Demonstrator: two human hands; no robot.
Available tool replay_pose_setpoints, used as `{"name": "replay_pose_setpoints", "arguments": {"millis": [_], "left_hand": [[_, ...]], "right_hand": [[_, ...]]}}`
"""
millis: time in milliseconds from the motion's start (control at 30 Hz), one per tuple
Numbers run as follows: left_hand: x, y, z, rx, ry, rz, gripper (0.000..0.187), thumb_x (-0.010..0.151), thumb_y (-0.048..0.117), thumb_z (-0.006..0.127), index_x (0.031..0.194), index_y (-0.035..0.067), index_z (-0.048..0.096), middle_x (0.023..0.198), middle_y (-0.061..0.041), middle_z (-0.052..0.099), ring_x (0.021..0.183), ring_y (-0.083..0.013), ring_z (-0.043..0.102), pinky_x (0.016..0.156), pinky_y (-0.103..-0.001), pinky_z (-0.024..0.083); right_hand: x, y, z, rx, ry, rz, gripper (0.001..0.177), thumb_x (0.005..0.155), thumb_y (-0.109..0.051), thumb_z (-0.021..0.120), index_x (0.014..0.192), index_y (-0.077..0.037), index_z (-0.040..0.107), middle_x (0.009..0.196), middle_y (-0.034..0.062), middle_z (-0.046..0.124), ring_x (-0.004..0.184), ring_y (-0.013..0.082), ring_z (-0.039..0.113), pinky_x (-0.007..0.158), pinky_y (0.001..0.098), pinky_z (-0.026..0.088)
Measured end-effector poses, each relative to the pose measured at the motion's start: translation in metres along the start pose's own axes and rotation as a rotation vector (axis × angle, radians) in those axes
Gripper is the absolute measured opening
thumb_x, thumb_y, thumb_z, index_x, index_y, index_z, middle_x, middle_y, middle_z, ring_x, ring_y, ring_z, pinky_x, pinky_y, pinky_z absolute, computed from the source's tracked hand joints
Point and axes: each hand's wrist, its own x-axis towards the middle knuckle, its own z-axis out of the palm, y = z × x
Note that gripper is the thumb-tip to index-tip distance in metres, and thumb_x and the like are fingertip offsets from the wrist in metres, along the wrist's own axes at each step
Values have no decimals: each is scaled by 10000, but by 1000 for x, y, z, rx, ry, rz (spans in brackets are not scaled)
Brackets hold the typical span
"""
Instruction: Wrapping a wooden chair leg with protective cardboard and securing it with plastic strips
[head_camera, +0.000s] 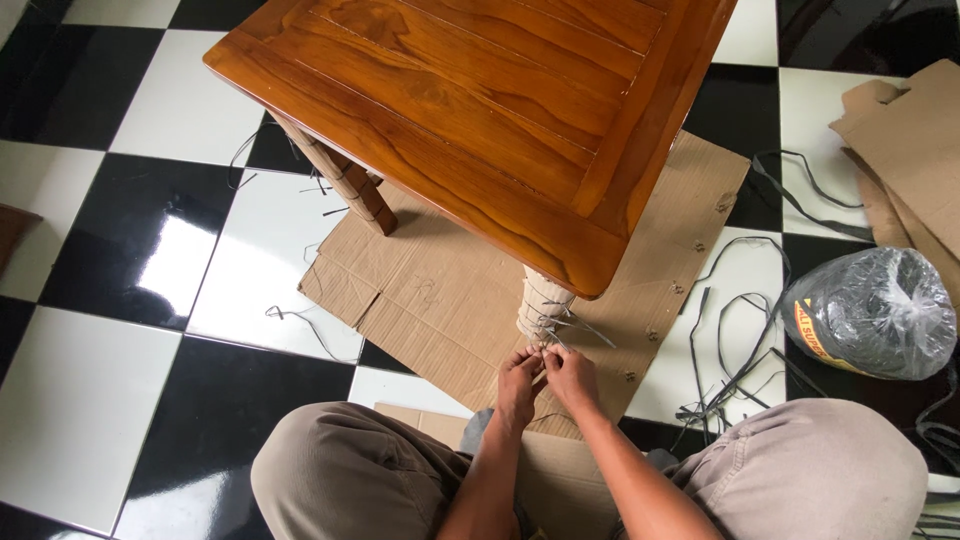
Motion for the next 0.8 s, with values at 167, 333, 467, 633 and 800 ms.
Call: {"name": "replay_pose_setpoints", "arguments": {"millis": [167,333,467,633,800], "left_hand": [[-9,8,2,6,2,-24,137,865,139,695,999,160,683,898,53,676,826,-113,665,838,-373,569],[-12,9,-2,40,5,-17,184,863,107,659,1034,152,709,923,44,683,830,-110,675,820,-345,556],[7,-10,-13,170,56,131,263,817,90,693,1064,124,776,944,0,726,854,-105,665,796,-278,523],[3,-10,-20,452,106,331,288,757,81,797,1037,132,842,1008,-101,812,970,-213,756,874,-362,567],[-6,4,-16,763,184,400,182,763,207,823,942,179,844,857,-51,809,874,-264,781,791,-367,595]], "right_hand": [[2,-8,-3,53,-37,98,133,879,-364,656,948,-274,725,873,68,797,971,357,751,874,483,581],[-10,-19,-11,-6,-12,-39,138,887,-294,614,963,-238,715,919,109,798,974,374,747,877,514,585],[-7,-7,0,-22,28,-185,142,894,-219,603,981,-205,715,927,151,789,954,386,751,847,510,591],[-6,5,3,-27,64,-272,130,888,-199,635,976,-185,729,895,160,782,927,385,752,810,518,592],[-11,-3,-7,-39,58,-287,158,858,-168,613,950,-202,737,872,119,788,912,349,759,814,474,596]]}}
